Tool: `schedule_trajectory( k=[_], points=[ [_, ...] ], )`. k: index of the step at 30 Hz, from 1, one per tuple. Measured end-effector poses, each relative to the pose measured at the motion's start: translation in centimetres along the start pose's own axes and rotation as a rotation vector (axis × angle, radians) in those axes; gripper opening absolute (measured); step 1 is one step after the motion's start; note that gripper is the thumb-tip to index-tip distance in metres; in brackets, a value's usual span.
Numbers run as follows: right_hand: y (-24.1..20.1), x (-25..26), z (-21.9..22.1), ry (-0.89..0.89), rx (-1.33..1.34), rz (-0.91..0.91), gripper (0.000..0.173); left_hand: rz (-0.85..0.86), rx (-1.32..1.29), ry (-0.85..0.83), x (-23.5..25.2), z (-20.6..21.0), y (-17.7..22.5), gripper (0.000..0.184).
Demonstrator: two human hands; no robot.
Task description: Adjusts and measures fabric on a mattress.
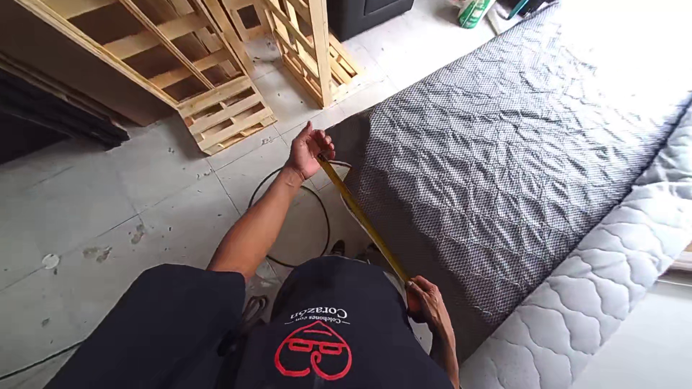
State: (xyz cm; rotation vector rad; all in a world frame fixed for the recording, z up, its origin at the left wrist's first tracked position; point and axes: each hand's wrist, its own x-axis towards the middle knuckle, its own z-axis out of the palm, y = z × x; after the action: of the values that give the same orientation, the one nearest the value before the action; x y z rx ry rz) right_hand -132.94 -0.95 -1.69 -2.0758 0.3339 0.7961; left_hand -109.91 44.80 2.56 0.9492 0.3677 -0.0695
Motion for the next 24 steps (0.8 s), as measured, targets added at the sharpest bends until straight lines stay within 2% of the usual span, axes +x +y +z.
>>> schedule_trajectory(
  k=[1, 3, 5, 7, 9, 11, 13, 15, 17, 20, 22, 24],
  points=[
    [-0.6, 0.5, 0.1, 0.021, 0.062, 0.019, 0.023, -0.065, 0.064, 0.132, 1.9, -1.7, -2.1, 0.053],
    [-2.1, 1.8, 0.0, 0.085, 0.183, 0.047, 0.021, -0.319, 0.187, 0.344, 4.6, -4.5, -8.9, 0.053],
    [-3.9, 4.1, -0.5, 0.129, 0.289, 0.068, 0.02, -0.638, 0.148, 0.465, 4.6, -6.0, -16.1, 0.067],
    [-6.2, 7.2, -1.2, 0.147, 0.335, 0.069, 0.02, -0.826, -0.027, 0.505, 3.9, -6.5, -21.4, 0.074],
    [-8.3, 10.7, -2.1, 0.166, 0.323, 0.056, 0.02, -0.832, -0.245, 0.418, 3.8, -6.2, -23.2, 0.077],
    [-11.0, 14.3, -2.9, 0.189, 0.301, 0.031, 0.019, -0.686, -0.33, 0.422, 5.3, -5.9, -21.3, 0.07],
    [-14.0, 17.8, -3.4, 0.203, 0.289, -0.005, 0.018, -0.497, -0.318, 0.434, 9.1, -7.4, -17.4, 0.058],
    [-16.6, 21.6, -3.9, 0.191, 0.307, -0.039, 0.019, -0.364, -0.298, 0.403, 13.5, -10.0, -13.5, 0.056],
    [-18.8, 24.3, -3.7, 0.161, 0.342, -0.014, 0.02, -0.343, -0.217, 0.412, 16.5, -12.2, -9.7, 0.053],
    [-21.3, 26.6, -3.1, 0.113, 0.333, 0.056, 0.022, -0.449, -0.066, 0.482, 19.5, -13.8, -5.6, 0.05],
    [-22.0, 27.6, -2.1, 0.11, 0.308, 0.081, 0.022, -0.508, -0.014, 0.488, 21.3, -15.5, -4.7, 0.046],
    [-22.5, 28.1, -1.0, 0.13, 0.262, 0.105, 0.022, -0.462, -0.049, 0.483, 23.0, -17.6, -4.4, 0.041]
  ],
)
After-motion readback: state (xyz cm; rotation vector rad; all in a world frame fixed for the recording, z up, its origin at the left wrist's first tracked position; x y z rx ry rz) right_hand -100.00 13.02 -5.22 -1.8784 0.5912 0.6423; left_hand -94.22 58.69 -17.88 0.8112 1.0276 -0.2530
